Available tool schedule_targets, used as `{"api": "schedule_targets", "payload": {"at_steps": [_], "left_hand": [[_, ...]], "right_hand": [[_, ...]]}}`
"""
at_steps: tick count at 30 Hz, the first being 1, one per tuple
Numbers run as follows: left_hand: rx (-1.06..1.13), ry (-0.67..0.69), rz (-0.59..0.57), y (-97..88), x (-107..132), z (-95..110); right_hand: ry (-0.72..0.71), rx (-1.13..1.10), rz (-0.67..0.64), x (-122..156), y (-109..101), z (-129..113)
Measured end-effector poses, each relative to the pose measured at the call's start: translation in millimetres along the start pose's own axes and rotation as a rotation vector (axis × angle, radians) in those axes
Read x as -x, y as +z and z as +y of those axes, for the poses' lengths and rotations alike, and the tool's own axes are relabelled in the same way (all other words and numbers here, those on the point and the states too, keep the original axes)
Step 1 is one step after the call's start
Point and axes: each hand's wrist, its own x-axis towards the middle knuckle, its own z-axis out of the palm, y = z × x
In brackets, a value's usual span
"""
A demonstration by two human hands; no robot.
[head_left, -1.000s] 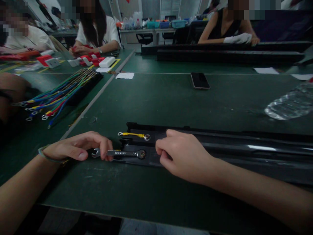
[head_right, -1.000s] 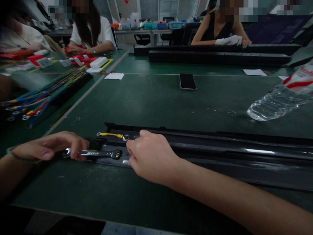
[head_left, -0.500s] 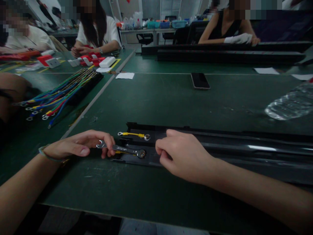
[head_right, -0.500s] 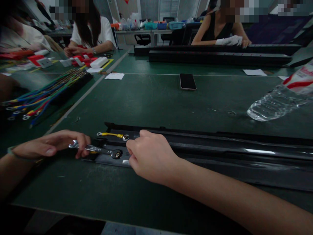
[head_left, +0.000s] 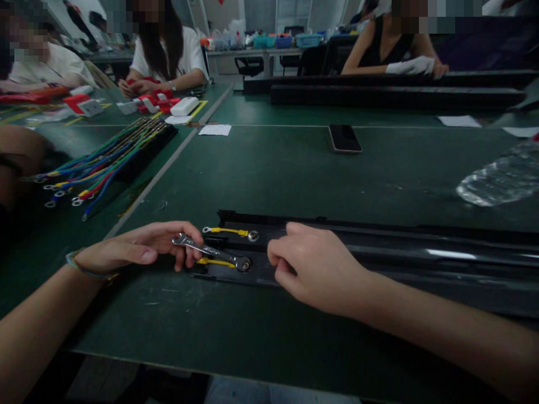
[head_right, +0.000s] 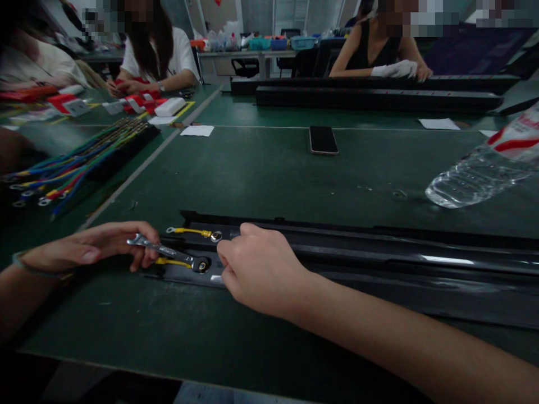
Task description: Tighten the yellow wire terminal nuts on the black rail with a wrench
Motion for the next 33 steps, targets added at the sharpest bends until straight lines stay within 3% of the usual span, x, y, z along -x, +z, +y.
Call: {"api": "schedule_targets", "payload": {"at_steps": [17, 23, 33], "left_hand": [[-0.082, 0.014, -0.027, 2.4, 1.3, 5.1], [-0.121, 0.010, -0.086, 0.4, 1.2, 6.5], [-0.094, 0.020, -0.024, 2.1, 0.7, 6.0]], "right_hand": [[0.008, 0.003, -0.013, -0.7, -0.6, 0.8], [-0.005, -0.008, 0.004, -1.6, 0.6, 1.4], [0.017, 0.008, -0.018, -0.4, 0.3, -0.1]]}}
